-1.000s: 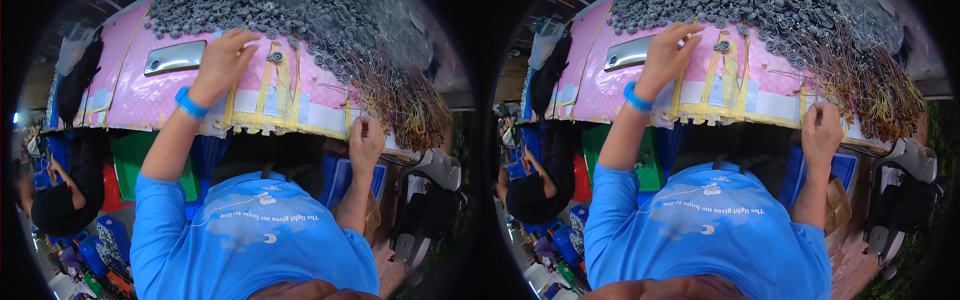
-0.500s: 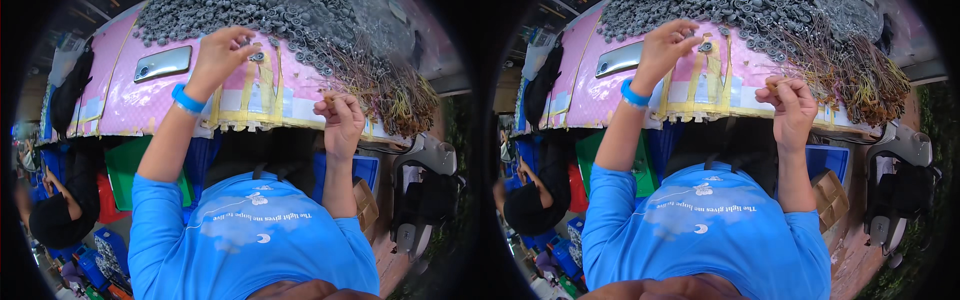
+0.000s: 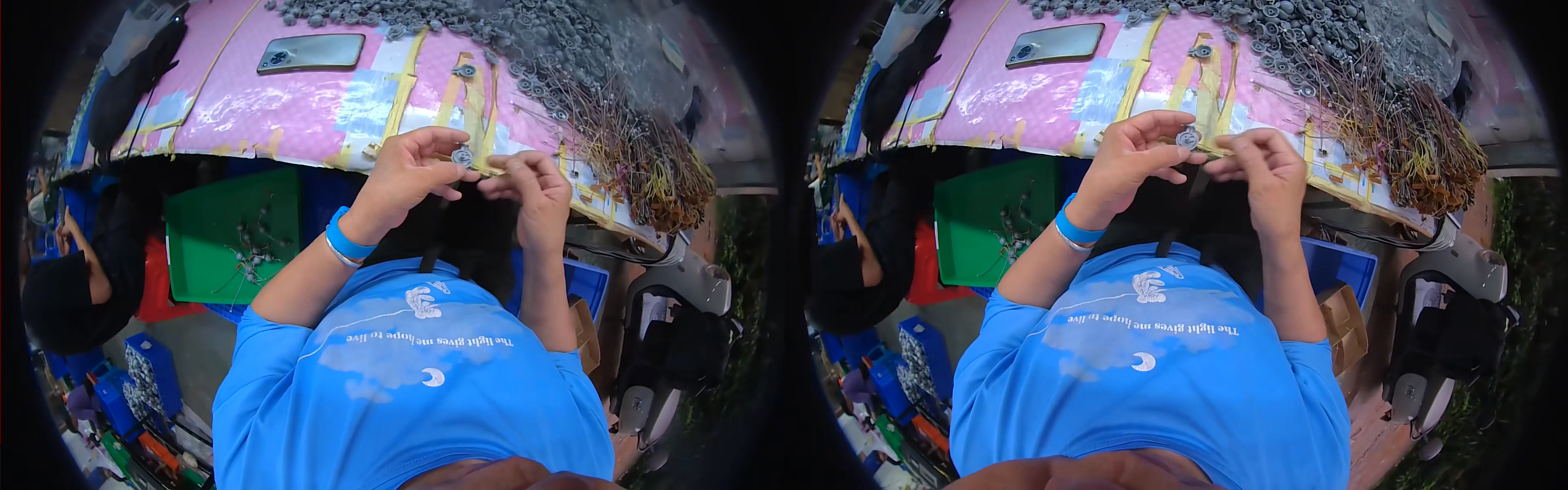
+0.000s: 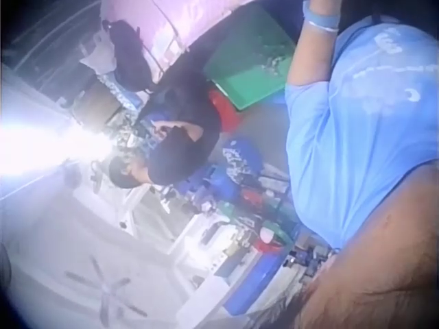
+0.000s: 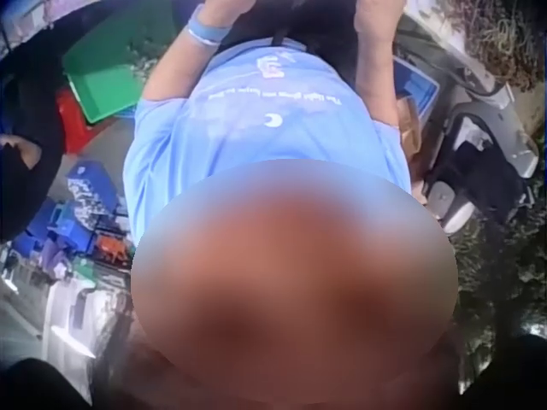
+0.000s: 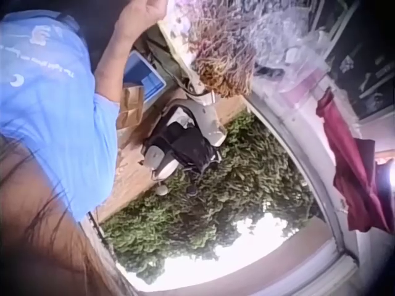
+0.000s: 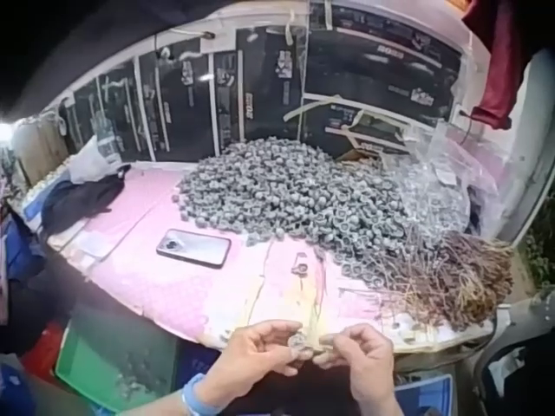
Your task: Thread strings through small circular toy components at a factory workbench.
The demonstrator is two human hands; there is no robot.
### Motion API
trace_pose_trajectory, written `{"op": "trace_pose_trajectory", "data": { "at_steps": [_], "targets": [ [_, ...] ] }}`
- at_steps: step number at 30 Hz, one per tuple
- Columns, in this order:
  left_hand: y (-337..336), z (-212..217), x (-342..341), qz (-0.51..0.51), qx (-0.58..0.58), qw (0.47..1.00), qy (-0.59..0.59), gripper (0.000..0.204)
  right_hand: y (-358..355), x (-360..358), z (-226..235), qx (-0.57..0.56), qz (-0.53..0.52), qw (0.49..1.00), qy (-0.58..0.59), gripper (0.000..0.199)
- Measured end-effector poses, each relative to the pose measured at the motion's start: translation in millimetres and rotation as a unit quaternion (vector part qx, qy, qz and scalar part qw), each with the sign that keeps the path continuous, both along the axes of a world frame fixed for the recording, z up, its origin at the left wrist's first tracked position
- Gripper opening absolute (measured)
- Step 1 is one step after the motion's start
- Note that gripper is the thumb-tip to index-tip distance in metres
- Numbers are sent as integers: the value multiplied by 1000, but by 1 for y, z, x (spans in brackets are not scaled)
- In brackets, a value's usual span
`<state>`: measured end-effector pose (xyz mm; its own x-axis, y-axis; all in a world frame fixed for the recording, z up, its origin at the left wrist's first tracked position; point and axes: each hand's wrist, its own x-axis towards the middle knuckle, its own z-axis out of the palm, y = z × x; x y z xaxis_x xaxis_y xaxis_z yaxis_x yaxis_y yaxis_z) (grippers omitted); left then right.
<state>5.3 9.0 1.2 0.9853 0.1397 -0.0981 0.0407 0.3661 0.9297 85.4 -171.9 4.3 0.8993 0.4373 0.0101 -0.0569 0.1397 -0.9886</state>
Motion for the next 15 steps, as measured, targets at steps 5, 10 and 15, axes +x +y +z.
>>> {"op": "trace_pose_trajectory", "data": {
  "at_steps": [5, 10, 15],
  "targets": [
    [-2, -4, -3, -42, -34, 997, 52, 43, -22, -3, -3, 32, -66, 997, 5, 13],
    [-11, -8, -2, -89, -37, 995, -6, 50, -23, -23, 8, 21, 121, 992, 3, 13],
    [-9, 1, -5, -78, -72, 993, -50, 54, -22, -26, 5, -25, 115, 993, 15, 14]
  ]
}}
